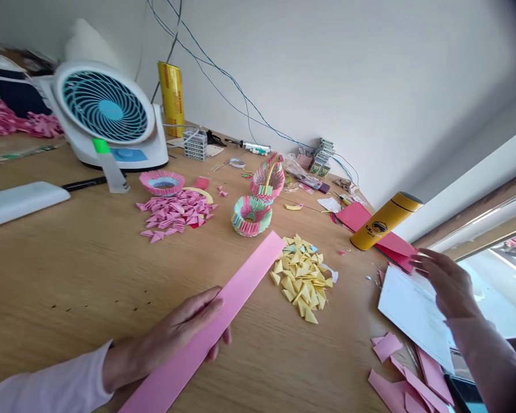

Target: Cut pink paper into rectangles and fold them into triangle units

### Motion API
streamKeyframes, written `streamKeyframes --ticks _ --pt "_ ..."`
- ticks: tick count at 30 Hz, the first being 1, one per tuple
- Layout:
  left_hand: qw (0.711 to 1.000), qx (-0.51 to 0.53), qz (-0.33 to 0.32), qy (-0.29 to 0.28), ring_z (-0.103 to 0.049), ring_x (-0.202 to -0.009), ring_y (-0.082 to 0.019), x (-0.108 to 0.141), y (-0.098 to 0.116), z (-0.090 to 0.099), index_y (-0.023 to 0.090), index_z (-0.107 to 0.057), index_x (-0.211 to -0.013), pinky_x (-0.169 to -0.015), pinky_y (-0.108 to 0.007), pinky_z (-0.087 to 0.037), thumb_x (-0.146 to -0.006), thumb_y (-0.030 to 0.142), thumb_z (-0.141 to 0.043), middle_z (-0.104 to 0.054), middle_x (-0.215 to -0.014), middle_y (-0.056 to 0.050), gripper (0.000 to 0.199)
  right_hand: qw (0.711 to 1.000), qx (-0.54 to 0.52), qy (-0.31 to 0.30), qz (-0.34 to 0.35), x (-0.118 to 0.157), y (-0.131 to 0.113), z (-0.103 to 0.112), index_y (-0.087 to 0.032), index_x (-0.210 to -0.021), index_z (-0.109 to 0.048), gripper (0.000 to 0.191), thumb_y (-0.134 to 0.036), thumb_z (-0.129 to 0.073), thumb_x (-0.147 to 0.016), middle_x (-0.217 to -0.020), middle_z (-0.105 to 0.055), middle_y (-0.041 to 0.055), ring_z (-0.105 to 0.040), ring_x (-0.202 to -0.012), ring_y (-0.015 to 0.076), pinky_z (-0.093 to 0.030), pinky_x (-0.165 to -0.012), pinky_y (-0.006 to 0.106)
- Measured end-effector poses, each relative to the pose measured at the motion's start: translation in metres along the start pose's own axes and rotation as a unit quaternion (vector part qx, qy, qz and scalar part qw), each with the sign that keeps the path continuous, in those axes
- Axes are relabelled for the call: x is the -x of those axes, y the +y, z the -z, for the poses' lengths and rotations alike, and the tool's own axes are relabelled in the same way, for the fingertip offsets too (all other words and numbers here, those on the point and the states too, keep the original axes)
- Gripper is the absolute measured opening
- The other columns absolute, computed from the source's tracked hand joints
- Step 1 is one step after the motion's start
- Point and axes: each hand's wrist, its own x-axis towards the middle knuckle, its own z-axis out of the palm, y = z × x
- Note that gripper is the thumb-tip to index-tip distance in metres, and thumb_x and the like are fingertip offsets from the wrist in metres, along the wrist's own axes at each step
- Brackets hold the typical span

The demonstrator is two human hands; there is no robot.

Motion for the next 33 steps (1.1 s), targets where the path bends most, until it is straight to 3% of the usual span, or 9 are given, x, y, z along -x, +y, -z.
streamKeyframes --ticks 3,6,11,15,18,21,24,30,33 --pt "0.998 0.020 -0.025 -0.062 -0.054 -0.057 -0.013 -0.001 0.004 0.002 0.016 -0.059 -0.087 -0.056 -0.024 -0.042 -0.089 0.061 -0.037 -0.064 -0.071 -0.003 0.049 0.970 -0.105 -0.219 -0.015 0.081 -0.031 -0.034 -0.021 -0.101 -0.070 0.032 -0.042 -0.069 -0.077 -0.094 -0.070 0.0095 -0.065 -0.078 0.0212 -0.052 -0.074 0.035" --pt "0.991 0.057 -0.080 -0.088 -0.053 -0.060 -0.013 -0.002 -0.001 0.006 0.015 -0.058 -0.090 -0.059 -0.025 -0.044 -0.091 0.058 -0.037 -0.062 -0.079 -0.004 0.047 0.913 -0.168 -0.368 -0.054 0.173 -0.070 -0.078 -0.022 -0.111 -0.066 0.041 -0.050 -0.065 -0.080 -0.092 -0.069 0.0082 -0.064 -0.078 0.0203 -0.052 -0.073 0.034" --pt "0.987 0.037 -0.131 -0.087 -0.049 -0.069 -0.014 0.003 -0.004 0.006 0.016 -0.059 -0.105 -0.068 -0.027 -0.045 -0.093 0.055 -0.037 -0.054 -0.081 -0.002 0.046 0.890 -0.234 -0.380 -0.091 0.262 -0.120 -0.138 -0.025 -0.117 -0.060 0.051 -0.057 -0.063 -0.078 -0.095 -0.066 0.0053 -0.063 -0.073 0.0187 -0.051 -0.056 0.028" --pt "0.978 -0.029 -0.184 -0.099 -0.052 -0.097 -0.020 0.014 0.000 0.001 0.024 -0.040 -0.140 -0.081 -0.030 -0.045 -0.095 0.050 -0.037 -0.056 -0.109 -0.007 0.052 0.897 -0.235 -0.373 -0.033 0.278 -0.132 -0.160 -0.023 -0.102 -0.062 0.035 -0.053 -0.059 -0.083 -0.087 -0.064 0.0034 -0.063 -0.073 0.0187 -0.050 -0.050 0.024" --pt "0.967 -0.045 -0.236 -0.086 -0.039 -0.124 -0.021 0.021 0.002 -0.003 0.025 -0.032 -0.144 -0.101 -0.030 -0.034 -0.095 0.045 -0.042 -0.046 -0.134 -0.007 0.054 0.898 -0.239 -0.369 -0.017 0.281 -0.134 -0.163 -0.023 -0.099 -0.061 0.031 -0.050 -0.058 -0.085 -0.085 -0.064 0.0027 -0.064 -0.073 0.0188 -0.051 -0.049 0.024" --pt "0.976 -0.034 -0.202 -0.075 -0.056 -0.093 -0.017 0.022 0.001 -0.005 0.024 -0.027 -0.144 -0.083 -0.031 -0.045 -0.094 0.047 -0.044 -0.058 -0.109 -0.006 0.058 0.885 -0.267 -0.380 -0.034 0.283 -0.135 -0.162 -0.023 -0.100 -0.062 0.030 -0.050 -0.056 -0.086 -0.089 -0.065 0.0033 -0.065 -0.077 0.0200 -0.054 -0.053 0.027" --pt "0.987 0.006 -0.141 -0.081 -0.052 -0.059 -0.014 0.017 -0.002 -0.002 0.021 -0.028 -0.143 -0.058 -0.028 -0.045 -0.092 0.052 -0.044 -0.056 -0.072 0.002 0.062 0.882 -0.287 -0.369 -0.058 0.283 -0.132 -0.163 -0.023 -0.098 -0.063 0.027 -0.047 -0.058 -0.084 -0.087 -0.064 0.0022 -0.063 -0.077 0.0194 -0.055 -0.055 0.028" --pt "0.987 0.097 -0.122 -0.030 -0.057 -0.111 -0.021 0.011 0.000 0.006 0.017 -0.065 -0.112 -0.096 -0.029 -0.042 -0.085 0.045 -0.060 -0.067 -0.112 -0.007 0.039 0.878 -0.347 -0.299 -0.137 0.279 -0.123 -0.166 -0.025 -0.084 -0.066 0.010 -0.031 -0.060 -0.078 -0.078 -0.062 -0.0019 -0.056 -0.070 0.0154 -0.051 -0.059 0.025" --pt "0.989 0.130 -0.065 -0.030 -0.061 -0.104 -0.022 0.014 0.003 0.006 0.017 -0.065 -0.111 -0.089 -0.030 -0.046 -0.081 0.043 -0.066 -0.070 -0.108 -0.006 0.040 0.859 -0.383 -0.292 -0.175 0.277 -0.123 -0.166 -0.024 -0.076 -0.065 0.005 -0.026 -0.061 -0.075 -0.071 -0.061 -0.0038 -0.054 -0.063 0.0132 -0.047 -0.057 0.023"
